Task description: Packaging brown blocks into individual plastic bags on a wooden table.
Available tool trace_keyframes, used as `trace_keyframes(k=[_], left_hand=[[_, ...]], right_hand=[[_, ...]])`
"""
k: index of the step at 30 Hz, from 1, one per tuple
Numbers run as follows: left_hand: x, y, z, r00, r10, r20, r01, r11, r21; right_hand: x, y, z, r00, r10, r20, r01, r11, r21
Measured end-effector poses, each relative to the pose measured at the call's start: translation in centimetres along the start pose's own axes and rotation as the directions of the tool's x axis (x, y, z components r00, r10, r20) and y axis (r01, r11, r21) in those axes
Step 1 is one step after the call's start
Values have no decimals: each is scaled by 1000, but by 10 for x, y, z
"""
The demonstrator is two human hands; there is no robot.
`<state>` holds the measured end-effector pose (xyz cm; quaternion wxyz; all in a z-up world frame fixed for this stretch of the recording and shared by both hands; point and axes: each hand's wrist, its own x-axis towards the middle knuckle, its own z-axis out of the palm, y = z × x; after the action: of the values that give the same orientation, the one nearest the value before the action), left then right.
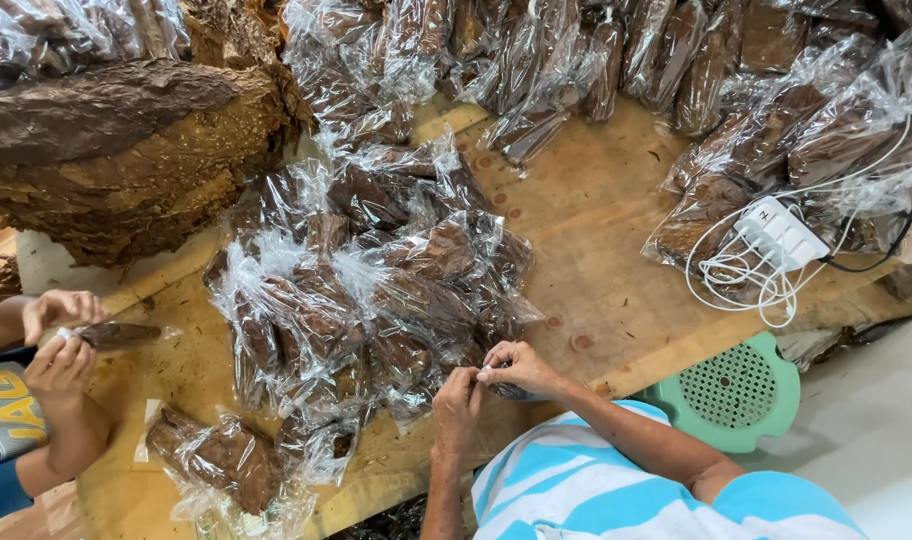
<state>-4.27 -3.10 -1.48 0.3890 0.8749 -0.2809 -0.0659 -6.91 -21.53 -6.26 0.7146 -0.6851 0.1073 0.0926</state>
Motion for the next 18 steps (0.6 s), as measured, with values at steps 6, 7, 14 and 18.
trace_keyframes(k=[6,7,14,18], left_hand=[[-3,6,0,984,-111,136,109,994,23],[-3,10,-3,984,-112,135,110,994,23],[-4,19,-13,890,-316,329,392,898,-199],[-5,24,-20,853,-344,393,430,889,-156]], right_hand=[[-1,-3,-6,995,-7,96,12,999,-52],[-4,-10,-9,995,-7,97,12,999,-53],[-17,-42,-22,941,-91,326,224,891,-396],[-17,-36,-17,895,-75,439,345,740,-577]])
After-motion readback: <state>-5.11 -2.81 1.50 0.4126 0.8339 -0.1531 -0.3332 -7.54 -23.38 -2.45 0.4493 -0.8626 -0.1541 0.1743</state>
